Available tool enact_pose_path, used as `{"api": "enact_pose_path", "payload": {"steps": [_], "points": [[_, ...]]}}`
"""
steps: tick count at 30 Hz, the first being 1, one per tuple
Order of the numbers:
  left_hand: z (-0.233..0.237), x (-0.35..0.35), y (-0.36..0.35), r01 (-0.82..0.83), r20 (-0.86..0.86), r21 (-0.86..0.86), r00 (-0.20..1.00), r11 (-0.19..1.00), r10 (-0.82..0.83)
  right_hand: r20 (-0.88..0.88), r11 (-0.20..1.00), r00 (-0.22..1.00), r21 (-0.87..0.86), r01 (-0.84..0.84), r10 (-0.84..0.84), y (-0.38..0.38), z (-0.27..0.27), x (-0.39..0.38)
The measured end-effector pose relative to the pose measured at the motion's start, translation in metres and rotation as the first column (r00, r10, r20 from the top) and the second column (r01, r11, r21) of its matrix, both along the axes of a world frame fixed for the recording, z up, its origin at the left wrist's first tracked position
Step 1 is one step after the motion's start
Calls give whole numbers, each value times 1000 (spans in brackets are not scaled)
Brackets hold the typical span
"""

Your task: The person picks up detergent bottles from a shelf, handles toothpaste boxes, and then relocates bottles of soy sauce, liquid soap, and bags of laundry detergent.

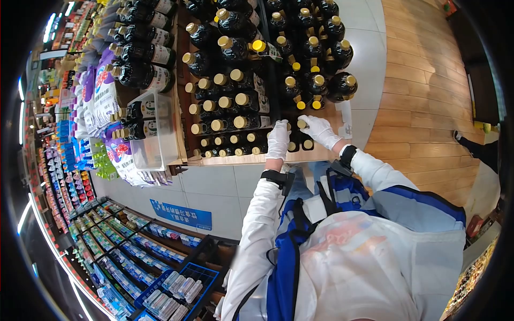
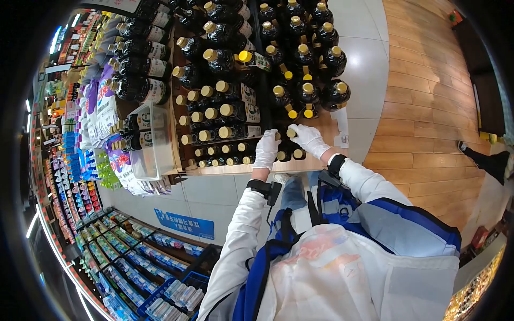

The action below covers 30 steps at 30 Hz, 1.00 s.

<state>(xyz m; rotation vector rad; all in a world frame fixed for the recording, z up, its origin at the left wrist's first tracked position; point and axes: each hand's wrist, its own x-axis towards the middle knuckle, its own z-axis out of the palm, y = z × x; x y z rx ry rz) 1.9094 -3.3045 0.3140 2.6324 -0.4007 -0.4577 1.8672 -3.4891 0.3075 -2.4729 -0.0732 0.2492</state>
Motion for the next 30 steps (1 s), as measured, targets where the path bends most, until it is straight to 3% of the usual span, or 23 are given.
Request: {"api": "enact_pose_path", "payload": {"steps": [2, 5, 8, 10, 11, 14, 15, 18, 22, 30], "points": [[2, 0, 1, 8, 5, 0, 1000, 1000, -8, 26, 1000, 1000, 28, 13, -14, 0, -4, -1], [6, -1, 1, 26, 80, -32, 997, 999, -24, -251, 989, 958, 13, 146, -138, 2, 13, -5], [24, -15, 3, -22, 228, -144, 972, 989, 55, -292, 994, 950, -4, 113, -109, -3, 17, -14], [35, -30, 2, -75, 311, -172, 942, 982, 126, -254, 999, 967, 46, -20, 31, -9, 29, -20], [35, -39, 5, -107, 211, -118, 969, 987, 130, -236, 994, 967, 71, -85, 100, -10, 33, -26], [25, -66, 15, -80, 77, -188, 992, 979, 96, -66, 963, 962, -33, -266, 264, -7, 30, -41], [24, -73, 16, -64, 56, -144, 996, 988, 73, -84, 935, 938, -97, -342, 335, -5, 33, -41], [3, -78, 18, -29, 113, -228, 992, 973, 56, -179, 930, 928, -116, -349, 326, 0, 12, -38], [-8, -75, 16, -49, -33, -150, 998, 988, 44, 18, 930, 933, -90, -356, 359, 6, -6, -42], [-23, -74, 21, 4, 56, -164, 998, 986, 5, 23, 952, 953, -48, -301, 302, 12, -12, -44]]}}
